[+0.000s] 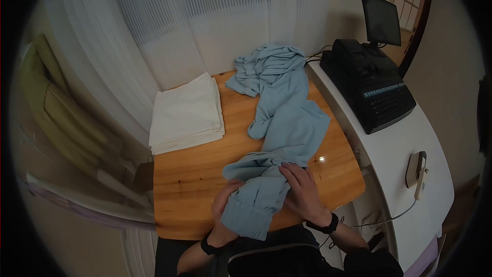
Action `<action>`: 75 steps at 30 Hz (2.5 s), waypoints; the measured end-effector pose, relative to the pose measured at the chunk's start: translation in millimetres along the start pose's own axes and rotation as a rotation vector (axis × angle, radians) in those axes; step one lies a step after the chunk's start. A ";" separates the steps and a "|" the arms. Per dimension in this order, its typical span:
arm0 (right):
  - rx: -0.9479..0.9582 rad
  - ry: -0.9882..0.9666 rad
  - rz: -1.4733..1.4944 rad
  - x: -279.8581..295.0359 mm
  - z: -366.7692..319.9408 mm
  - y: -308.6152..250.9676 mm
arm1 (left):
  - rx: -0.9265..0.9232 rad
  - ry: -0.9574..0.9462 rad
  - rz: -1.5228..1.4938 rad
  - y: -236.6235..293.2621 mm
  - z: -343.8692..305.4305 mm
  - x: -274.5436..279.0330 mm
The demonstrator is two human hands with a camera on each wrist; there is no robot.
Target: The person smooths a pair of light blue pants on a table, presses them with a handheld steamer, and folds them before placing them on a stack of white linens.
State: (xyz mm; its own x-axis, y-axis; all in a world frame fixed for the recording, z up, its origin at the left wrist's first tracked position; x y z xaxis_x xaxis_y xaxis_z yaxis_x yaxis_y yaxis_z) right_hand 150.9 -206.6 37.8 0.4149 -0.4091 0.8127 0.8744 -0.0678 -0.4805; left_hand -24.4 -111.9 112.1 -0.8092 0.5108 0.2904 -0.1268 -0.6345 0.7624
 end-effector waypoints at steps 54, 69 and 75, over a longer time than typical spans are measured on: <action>-0.428 0.187 0.144 78.9 -91.4 142.3 | 0.816 0.506 -0.267 -223.1 -158.3 240.6; -0.192 0.000 -0.418 56.6 -5.4 150.8 | 1.019 0.431 0.024 -203.4 -163.8 251.7; -0.122 0.001 -0.363 71.7 23.9 180.7 | 0.865 0.365 0.191 -208.7 -180.1 268.4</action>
State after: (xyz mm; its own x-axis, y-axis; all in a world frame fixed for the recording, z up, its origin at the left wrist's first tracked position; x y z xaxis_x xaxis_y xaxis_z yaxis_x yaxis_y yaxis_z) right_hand 344.7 -226.5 17.2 0.0837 -0.3399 0.9367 0.9278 -0.3163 -0.1977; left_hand -318.4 53.1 -73.3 -0.9198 0.1383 0.3673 0.3751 0.0342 0.9264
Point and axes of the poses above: each hand's wrist, its own z-axis towards the middle knuckle, its own x-axis out of the back of the hand, y = z × x, the point moved 8 cm from there along z, towards the middle knuckle
